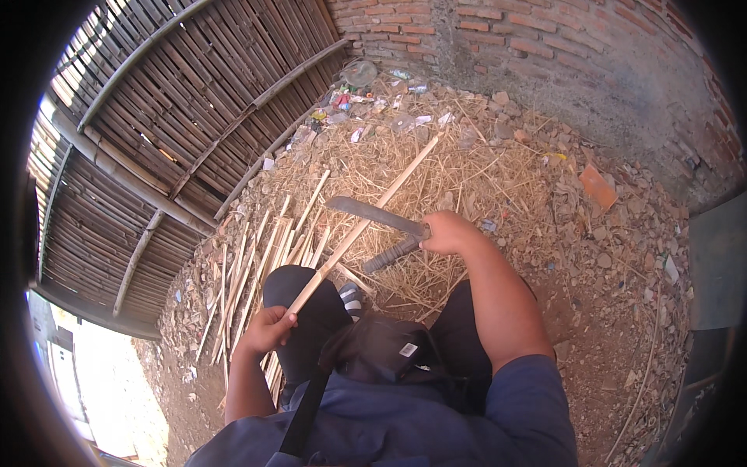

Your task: The person sits on the ground and uses a curved blade to shave thin strips from a long bamboo stick. They hold the stick with their left hand and repeatedly scrape the blade along its length to remove the outer layer.

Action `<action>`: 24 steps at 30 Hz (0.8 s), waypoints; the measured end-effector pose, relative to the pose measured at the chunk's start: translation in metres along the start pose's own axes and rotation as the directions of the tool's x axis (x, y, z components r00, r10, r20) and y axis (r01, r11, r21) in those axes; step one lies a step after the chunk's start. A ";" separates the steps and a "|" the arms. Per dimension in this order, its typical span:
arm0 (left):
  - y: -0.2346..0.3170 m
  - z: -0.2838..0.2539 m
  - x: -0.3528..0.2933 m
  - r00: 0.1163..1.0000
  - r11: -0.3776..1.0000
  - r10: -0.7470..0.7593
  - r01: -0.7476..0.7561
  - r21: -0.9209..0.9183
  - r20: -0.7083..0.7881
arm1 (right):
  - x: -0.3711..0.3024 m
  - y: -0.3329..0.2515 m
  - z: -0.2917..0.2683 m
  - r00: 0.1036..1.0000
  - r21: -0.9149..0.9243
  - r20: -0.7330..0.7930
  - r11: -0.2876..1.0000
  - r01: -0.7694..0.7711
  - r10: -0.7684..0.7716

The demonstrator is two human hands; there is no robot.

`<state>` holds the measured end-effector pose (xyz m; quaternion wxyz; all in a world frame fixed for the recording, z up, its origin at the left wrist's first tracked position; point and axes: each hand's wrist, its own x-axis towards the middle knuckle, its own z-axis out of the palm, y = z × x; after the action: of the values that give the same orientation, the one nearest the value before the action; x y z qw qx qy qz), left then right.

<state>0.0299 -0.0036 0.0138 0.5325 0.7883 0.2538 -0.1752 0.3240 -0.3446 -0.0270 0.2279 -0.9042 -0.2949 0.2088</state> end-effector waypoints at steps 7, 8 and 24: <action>0.002 0.001 0.000 1.000 1.000 0.008 -0.008 -0.015 -0.002 | 0.004 0.008 0.006 0.998 0.023 -0.038 0.999 0.041 -0.040; 0.002 0.001 -0.001 1.000 1.000 0.006 -0.006 -0.006 -0.006 | 0.004 0.007 0.007 0.998 0.021 -0.043 0.999 0.050 -0.049; 0.005 0.001 -0.002 1.000 1.000 -0.006 0.006 -0.024 -0.001 | 0.000 0.001 0.001 1.000 0.015 0.008 1.000 0.015 -0.015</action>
<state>0.0311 -0.0065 0.0184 0.5411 0.7812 0.2587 -0.1732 0.3240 -0.3447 -0.0285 0.2350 -0.8993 -0.3011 0.2130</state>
